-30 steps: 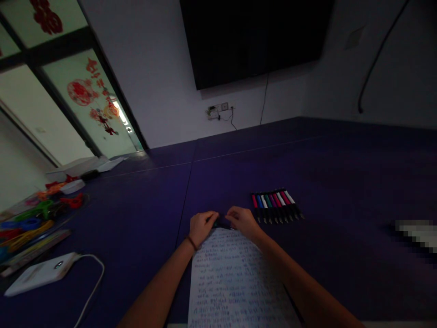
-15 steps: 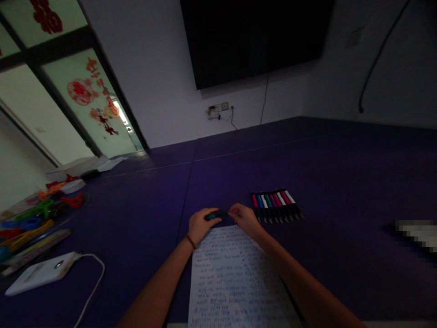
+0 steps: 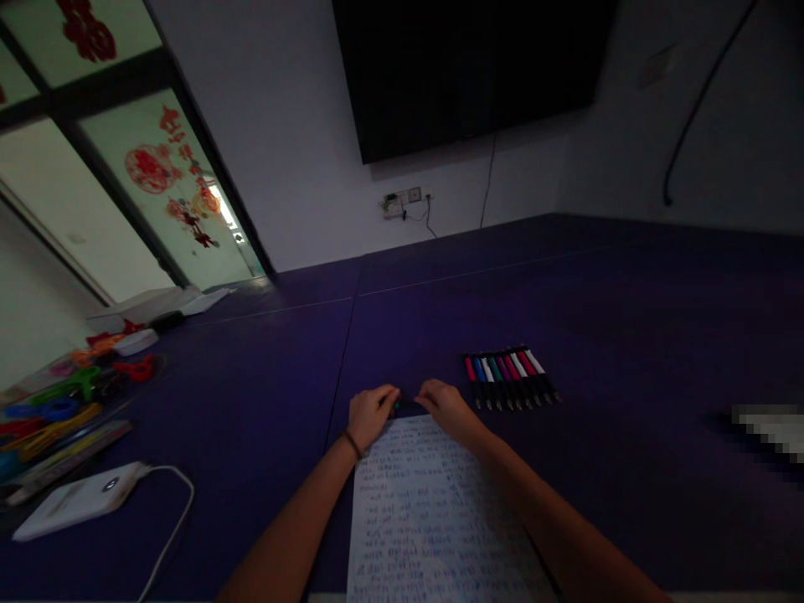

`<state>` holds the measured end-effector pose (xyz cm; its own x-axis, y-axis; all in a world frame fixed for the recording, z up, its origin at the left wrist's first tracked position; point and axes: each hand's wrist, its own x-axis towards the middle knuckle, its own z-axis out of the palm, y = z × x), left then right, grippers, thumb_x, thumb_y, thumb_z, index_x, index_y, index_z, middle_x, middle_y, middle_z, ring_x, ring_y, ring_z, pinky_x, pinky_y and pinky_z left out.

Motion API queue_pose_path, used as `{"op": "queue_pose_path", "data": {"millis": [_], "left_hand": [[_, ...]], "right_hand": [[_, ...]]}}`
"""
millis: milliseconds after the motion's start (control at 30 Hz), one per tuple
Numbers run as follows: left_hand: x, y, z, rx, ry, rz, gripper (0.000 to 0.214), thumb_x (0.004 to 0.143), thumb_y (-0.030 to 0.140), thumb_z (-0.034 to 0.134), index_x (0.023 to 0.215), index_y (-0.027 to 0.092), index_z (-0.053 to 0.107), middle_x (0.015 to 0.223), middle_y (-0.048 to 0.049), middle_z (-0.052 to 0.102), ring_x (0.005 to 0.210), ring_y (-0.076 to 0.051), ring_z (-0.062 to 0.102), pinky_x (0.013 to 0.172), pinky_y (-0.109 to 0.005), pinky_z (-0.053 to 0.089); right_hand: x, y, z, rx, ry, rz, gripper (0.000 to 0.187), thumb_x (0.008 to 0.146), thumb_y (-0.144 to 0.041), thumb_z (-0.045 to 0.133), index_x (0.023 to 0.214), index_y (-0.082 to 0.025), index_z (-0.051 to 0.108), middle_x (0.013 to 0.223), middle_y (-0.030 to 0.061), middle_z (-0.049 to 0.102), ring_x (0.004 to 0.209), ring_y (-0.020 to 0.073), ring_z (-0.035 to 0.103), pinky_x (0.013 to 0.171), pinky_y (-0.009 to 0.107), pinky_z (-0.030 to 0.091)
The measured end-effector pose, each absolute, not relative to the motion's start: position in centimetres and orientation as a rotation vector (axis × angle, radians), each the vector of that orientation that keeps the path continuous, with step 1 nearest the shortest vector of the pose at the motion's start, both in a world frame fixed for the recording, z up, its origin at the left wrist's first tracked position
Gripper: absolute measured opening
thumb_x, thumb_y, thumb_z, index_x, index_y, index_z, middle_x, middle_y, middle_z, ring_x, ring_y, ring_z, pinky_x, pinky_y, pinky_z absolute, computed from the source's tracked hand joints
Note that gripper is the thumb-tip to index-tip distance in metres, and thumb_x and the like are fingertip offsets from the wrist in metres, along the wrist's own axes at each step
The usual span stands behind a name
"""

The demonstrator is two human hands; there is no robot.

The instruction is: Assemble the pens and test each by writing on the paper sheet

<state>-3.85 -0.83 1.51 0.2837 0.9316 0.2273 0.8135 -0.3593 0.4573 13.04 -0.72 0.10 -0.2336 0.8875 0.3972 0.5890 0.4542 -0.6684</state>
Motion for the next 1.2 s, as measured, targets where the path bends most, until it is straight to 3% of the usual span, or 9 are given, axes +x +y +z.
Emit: {"op": "queue_pose_path", "data": {"millis": [133,367,467,567,700,767,900,1000,1200], "left_hand": [[-3.74,-1.00,1.52,2.329,1.498,0.706,0.029,0.069,0.046,0.053,0.090,0.029,0.063,0.086,0.0041,0.066,0.079,-0.013,0.058,0.068,-0.020,0.039],[-3.91,-0.80,1.69,2.315,1.617,0.632,0.039,0.080,0.044,0.033,0.072,0.024,0.066,0.063,0.0024,0.065,0.063,-0.012,0.057,0.060,-0.021,0.039],[-3.95,-0.82,1.66,2.339,1.507,0.685,0.028,0.075,0.043,0.045,0.089,0.028,0.064,0.079,0.0034,0.066,0.074,-0.012,0.058,0.065,-0.020,0.040],[-3.96,-0.78,1.52,2.382,1.429,0.694,0.028,0.074,0.042,0.049,0.094,0.029,0.062,0.091,0.0028,0.065,0.081,-0.013,0.057,0.068,-0.020,0.040],[-3.98,-0.63,1.50,2.390,1.501,0.653,0.030,0.080,0.040,0.038,0.087,0.027,0.064,0.086,0.0018,0.066,0.079,-0.013,0.058,0.065,-0.021,0.040],[-3.94,-0.67,1.63,2.372,1.556,0.613,0.032,0.081,0.040,0.035,0.083,0.026,0.065,0.080,0.0021,0.066,0.075,-0.013,0.058,0.064,-0.021,0.040],[-3.83,-0.94,1.87,2.378,1.461,0.630,0.030,0.075,0.044,0.046,0.096,0.028,0.060,0.089,0.0033,0.065,0.081,-0.013,0.057,0.069,-0.021,0.039],[-3.88,-0.93,1.77,2.409,1.409,0.642,0.032,0.075,0.046,0.045,0.098,0.028,0.060,0.093,0.0024,0.064,0.084,-0.013,0.056,0.071,-0.021,0.039],[-4.12,-0.58,1.39,2.458,1.454,0.599,0.034,0.079,0.046,0.037,0.097,0.027,0.060,0.094,0.0017,0.063,0.087,-0.014,0.056,0.071,-0.022,0.040]], "right_hand": [[12.89,-0.89,0.16,-1.324,-1.852,0.525,0.017,0.076,-0.021,0.046,0.060,-0.017,0.053,0.055,-0.0002,0.054,0.054,0.0108,0.049,0.053,0.022,0.036],[12.92,-1.01,0.48,-1.245,-1.850,0.562,0.014,0.072,-0.022,0.049,0.064,-0.018,0.059,0.062,0.0010,0.060,0.057,0.0112,0.054,0.054,0.020,0.037],[12.97,-1.06,0.46,-1.336,-1.843,0.579,0.026,0.076,-0.024,0.045,0.053,-0.017,0.055,0.051,0.0008,0.057,0.050,0.0107,0.052,0.051,0.021,0.036],[13.07,-1.14,0.44,-1.378,-1.817,0.657,0.035,0.079,-0.030,0.040,0.049,-0.017,0.052,0.042,-0.0001,0.052,0.041,0.0099,0.048,0.046,0.020,0.034],[13.18,-1.09,0.44,-1.296,-1.805,0.714,0.018,0.074,-0.030,0.047,0.066,-0.017,0.057,0.052,0.0003,0.058,0.047,0.0105,0.051,0.046,0.019,0.034],[13.18,-1.02,0.39,-1.272,-1.843,0.672,0.017,0.073,-0.027,0.047,0.065,-0.017,0.057,0.055,0.0007,0.059,0.049,0.0106,0.052,0.047,0.020,0.034],[13.06,-1.01,0.18,-1.357,-1.871,0.541,0.038,0.079,-0.033,0.037,0.046,-0.018,0.050,0.045,0.0011,0.054,0.044,0.0101,0.047,0.047,0.021,0.032],[13.02,-1.08,0.11,-1.388,-1.842,0.602,0.047,0.081,-0.039,0.032,0.043,-0.018,0.048,0.040,0.0008,0.050,0.040,0.0098,0.046,0.045,0.021,0.032],[13.16,-0.93,0.26,-1.242,-1.853,0.611,0.020,0.075,-0.030,0.044,0.066,-0.017,0.055,0.057,0.0008,0.057,0.052,0.0110,0.051,0.050,0.020,0.034]]}}
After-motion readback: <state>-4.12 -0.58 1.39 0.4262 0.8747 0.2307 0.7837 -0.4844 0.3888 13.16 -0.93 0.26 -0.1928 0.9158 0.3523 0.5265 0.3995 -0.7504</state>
